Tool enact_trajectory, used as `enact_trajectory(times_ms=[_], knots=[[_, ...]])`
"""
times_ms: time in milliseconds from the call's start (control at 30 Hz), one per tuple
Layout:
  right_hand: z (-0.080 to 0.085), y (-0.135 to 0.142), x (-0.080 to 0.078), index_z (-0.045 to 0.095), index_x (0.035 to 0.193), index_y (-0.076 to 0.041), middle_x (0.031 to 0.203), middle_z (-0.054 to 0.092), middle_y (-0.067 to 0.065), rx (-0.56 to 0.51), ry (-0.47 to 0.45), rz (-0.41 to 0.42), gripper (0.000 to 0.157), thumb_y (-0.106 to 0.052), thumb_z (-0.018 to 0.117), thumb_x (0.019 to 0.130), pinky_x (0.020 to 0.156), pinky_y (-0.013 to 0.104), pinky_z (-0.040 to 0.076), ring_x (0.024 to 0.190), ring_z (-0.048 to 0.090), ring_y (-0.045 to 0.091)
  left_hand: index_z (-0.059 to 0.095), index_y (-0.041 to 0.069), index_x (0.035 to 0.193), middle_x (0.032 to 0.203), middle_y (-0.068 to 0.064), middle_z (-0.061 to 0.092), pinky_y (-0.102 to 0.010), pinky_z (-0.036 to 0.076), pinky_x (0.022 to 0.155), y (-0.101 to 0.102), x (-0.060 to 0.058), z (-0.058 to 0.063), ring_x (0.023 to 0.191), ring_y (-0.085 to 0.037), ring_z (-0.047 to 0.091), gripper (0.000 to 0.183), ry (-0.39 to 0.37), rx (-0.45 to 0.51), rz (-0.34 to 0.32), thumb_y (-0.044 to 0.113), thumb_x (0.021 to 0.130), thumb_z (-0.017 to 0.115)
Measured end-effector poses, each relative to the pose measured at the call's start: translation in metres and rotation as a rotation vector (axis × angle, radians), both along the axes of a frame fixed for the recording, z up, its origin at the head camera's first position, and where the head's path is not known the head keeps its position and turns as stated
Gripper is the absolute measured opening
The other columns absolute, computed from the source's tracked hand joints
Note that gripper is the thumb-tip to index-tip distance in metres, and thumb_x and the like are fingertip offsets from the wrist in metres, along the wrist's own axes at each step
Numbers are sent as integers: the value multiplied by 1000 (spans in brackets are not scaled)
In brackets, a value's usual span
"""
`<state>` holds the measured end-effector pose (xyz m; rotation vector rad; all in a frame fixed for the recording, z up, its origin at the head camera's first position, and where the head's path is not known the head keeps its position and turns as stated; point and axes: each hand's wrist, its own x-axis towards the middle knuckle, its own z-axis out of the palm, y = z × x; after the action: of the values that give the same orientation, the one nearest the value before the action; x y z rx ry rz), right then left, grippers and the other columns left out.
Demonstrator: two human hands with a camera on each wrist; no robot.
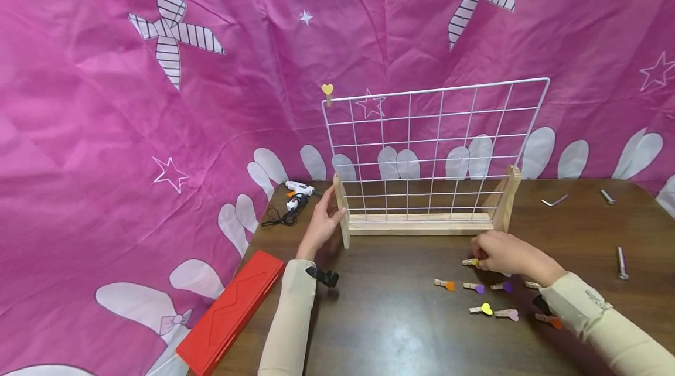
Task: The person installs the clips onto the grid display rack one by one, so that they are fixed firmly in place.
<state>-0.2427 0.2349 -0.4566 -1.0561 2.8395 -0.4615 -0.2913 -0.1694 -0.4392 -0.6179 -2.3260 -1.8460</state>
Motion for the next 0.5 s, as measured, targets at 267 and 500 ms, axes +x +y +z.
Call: enact_trajectory(times_ms=[267,500], knots=[[21,-7,1,60,78,-16,67,52,-14,-208,18,60,15,-4,70,77,50,20,41,59,45,0,26,-3,142,139,-28,36,-49,38,99,2,0,0,123,-40,40,61,9,-17,11,-11,87,52],[52,-22,4,58,84,-15,71,54,-13,-272,139,101,18,2,64,82,54,20,43,63,48,-1,26,-2,143,140,-27,35,-50,35,100,1,2,1,124,-40,38,61,2,-3,8,-12,87,51]])
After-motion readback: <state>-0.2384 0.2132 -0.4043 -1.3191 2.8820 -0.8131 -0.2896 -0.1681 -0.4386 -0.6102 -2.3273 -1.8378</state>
